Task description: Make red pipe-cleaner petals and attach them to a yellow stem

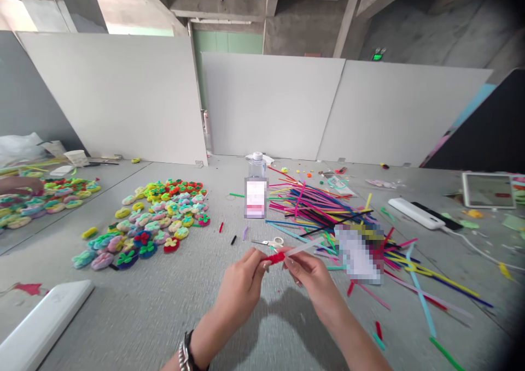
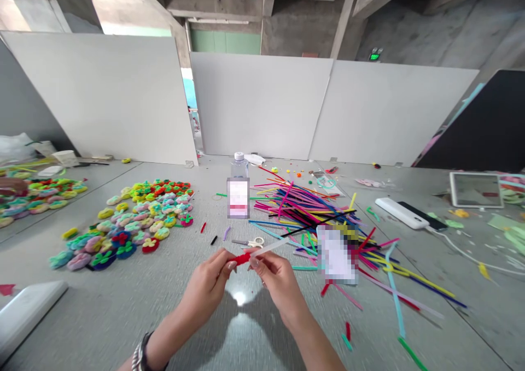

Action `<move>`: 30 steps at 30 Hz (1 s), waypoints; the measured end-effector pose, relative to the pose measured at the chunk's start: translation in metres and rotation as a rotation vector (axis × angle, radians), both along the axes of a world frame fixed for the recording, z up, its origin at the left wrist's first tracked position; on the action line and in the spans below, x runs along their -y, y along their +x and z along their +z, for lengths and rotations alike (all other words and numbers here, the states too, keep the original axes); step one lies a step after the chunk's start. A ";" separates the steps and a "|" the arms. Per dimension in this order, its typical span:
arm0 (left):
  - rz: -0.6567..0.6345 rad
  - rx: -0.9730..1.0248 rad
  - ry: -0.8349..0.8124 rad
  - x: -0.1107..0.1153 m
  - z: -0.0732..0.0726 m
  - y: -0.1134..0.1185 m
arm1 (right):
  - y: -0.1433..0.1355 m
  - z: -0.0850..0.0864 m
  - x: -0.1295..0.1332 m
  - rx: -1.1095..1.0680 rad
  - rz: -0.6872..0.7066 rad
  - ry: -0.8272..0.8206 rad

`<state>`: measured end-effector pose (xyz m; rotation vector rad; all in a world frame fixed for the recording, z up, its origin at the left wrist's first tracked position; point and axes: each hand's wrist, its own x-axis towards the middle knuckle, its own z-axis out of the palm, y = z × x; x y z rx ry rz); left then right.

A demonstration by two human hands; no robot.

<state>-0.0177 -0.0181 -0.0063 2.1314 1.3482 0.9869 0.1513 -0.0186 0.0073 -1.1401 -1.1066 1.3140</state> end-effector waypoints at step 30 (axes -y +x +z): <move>-0.230 0.299 -0.471 0.006 -0.009 0.011 | 0.003 -0.001 -0.002 -0.096 0.003 -0.019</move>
